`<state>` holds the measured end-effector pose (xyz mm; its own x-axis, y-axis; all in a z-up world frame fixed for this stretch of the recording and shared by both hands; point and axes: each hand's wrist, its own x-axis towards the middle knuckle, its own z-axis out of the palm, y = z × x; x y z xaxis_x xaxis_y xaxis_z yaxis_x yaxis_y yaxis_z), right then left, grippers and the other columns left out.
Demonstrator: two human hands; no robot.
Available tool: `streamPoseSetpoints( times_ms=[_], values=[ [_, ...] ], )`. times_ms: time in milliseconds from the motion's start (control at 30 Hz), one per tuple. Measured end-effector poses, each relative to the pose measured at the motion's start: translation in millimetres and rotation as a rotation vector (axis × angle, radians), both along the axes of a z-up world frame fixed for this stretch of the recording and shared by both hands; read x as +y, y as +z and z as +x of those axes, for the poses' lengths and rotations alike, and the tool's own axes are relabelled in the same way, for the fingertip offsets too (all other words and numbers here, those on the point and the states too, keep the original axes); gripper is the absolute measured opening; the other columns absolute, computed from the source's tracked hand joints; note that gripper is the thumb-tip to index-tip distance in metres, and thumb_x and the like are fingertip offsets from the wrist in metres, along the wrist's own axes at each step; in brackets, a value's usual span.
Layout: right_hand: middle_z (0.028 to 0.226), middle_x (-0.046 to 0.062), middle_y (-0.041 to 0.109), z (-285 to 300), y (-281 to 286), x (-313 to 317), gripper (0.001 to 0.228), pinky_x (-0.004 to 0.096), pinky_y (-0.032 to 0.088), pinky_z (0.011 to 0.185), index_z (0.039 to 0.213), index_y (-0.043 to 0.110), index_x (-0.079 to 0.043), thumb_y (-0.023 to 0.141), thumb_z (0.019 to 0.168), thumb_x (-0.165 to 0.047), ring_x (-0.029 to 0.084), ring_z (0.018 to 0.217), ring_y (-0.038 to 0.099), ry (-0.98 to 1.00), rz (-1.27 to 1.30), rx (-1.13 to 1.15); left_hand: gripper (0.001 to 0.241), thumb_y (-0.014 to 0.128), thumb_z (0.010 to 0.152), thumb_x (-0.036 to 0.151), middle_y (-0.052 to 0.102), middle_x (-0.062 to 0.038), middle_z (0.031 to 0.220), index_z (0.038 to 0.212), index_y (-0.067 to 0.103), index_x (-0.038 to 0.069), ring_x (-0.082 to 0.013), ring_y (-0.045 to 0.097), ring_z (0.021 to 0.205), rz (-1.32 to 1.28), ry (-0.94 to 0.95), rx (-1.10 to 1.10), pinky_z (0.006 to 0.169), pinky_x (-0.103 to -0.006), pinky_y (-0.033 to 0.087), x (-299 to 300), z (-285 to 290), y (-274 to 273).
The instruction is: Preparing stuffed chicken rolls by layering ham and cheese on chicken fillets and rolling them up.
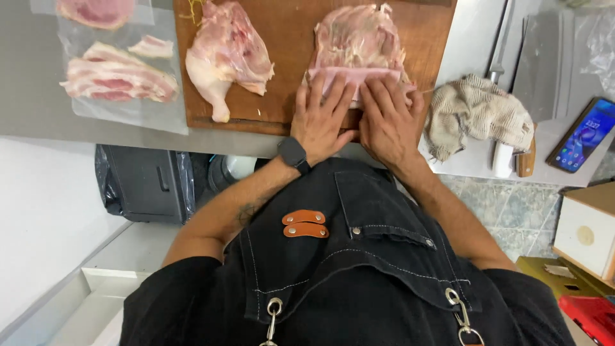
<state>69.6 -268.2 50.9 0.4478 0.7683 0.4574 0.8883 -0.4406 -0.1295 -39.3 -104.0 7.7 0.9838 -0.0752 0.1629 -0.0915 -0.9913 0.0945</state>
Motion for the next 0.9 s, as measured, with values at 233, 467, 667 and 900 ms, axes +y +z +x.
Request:
streamPoseSetpoints(
  times_ms=[233, 467, 667, 900],
  values=[
    [0.127, 0.011, 0.072, 1, -3, 0, 0.038, 0.048, 0.035, 0.097, 0.125, 0.08, -0.005, 0.067, 0.09, -0.004, 0.033, 0.121, 0.067, 0.008, 0.065, 0.035, 0.08, 0.079, 0.097, 0.061, 0.056, -0.02, 0.147, 0.152, 0.059, 0.006, -0.0464, 0.045, 0.139, -0.123, -0.002, -0.114, 0.113, -0.0621, 0.026, 13, 4, -9],
    [0.122, 0.008, 0.073, 8, -6, -18, 0.028, 0.046, 0.037, 0.097, 0.117, 0.081, -0.012, 0.079, 0.09, -0.004, 0.03, 0.111, 0.071, -0.001, 0.17, 0.082, 0.057, 0.074, 0.096, 0.042, 0.062, -0.01, 0.135, 0.143, 0.066, 0.011, -0.0354, 0.057, 0.126, -0.432, 0.209, -0.374, 0.104, -0.0537, 0.037, 33, 6, 5],
    [0.122, 0.016, 0.076, 11, -13, -66, 0.037, 0.047, 0.043, 0.092, 0.124, 0.079, -0.007, 0.079, 0.088, 0.004, 0.035, 0.102, 0.073, 0.005, 0.292, 0.114, 0.037, 0.071, 0.099, 0.029, 0.07, -0.007, 0.126, 0.131, 0.074, 0.009, -0.0311, 0.066, 0.114, -0.5, 0.282, -0.551, 0.101, -0.0467, 0.045, 67, -47, 25],
    [0.111, 0.016, 0.068, 22, -35, -132, 0.071, 0.051, 0.049, 0.086, 0.163, 0.074, -0.022, 0.064, 0.093, -0.018, 0.032, 0.099, 0.065, -0.534, -0.275, 0.1, 0.02, 0.067, 0.1, 0.015, 0.074, -0.012, 0.113, 0.118, 0.072, 0.005, -0.0357, 0.068, 0.101, -0.51, 0.357, -0.364, 0.095, -0.0507, 0.053, 80, -123, 30]
  ],
)
